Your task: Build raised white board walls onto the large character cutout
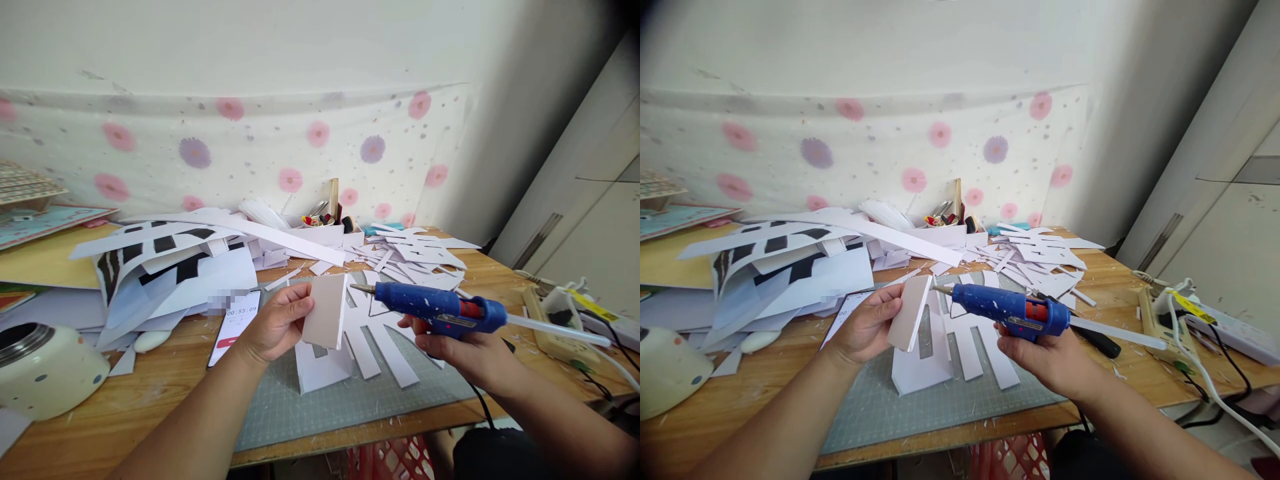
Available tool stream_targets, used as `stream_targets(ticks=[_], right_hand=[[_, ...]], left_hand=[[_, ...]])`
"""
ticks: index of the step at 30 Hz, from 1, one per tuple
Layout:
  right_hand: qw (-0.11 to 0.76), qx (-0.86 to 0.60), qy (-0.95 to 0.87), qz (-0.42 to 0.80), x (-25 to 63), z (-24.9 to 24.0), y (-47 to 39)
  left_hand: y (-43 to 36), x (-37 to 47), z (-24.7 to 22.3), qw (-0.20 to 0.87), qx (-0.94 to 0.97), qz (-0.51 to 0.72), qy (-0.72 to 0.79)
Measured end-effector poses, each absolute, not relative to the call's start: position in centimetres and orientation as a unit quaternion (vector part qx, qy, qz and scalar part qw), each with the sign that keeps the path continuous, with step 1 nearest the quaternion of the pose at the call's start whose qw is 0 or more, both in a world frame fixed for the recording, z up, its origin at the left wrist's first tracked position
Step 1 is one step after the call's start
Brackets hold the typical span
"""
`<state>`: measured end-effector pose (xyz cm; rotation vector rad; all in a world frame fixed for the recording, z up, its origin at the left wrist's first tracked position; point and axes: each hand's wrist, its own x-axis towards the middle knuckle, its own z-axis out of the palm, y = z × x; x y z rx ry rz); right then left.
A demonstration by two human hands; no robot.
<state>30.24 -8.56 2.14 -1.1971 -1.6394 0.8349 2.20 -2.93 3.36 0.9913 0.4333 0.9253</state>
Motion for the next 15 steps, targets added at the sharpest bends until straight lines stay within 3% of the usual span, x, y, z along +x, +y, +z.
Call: stream_targets(ticks=[15], right_hand=[[0.458, -0.491, -0.66, 0.337, 30.41, 2.14, -8.52]], left_hand=[[-3.02, 2.11, 3.35, 0.758, 0.482, 0.395, 0.192]])
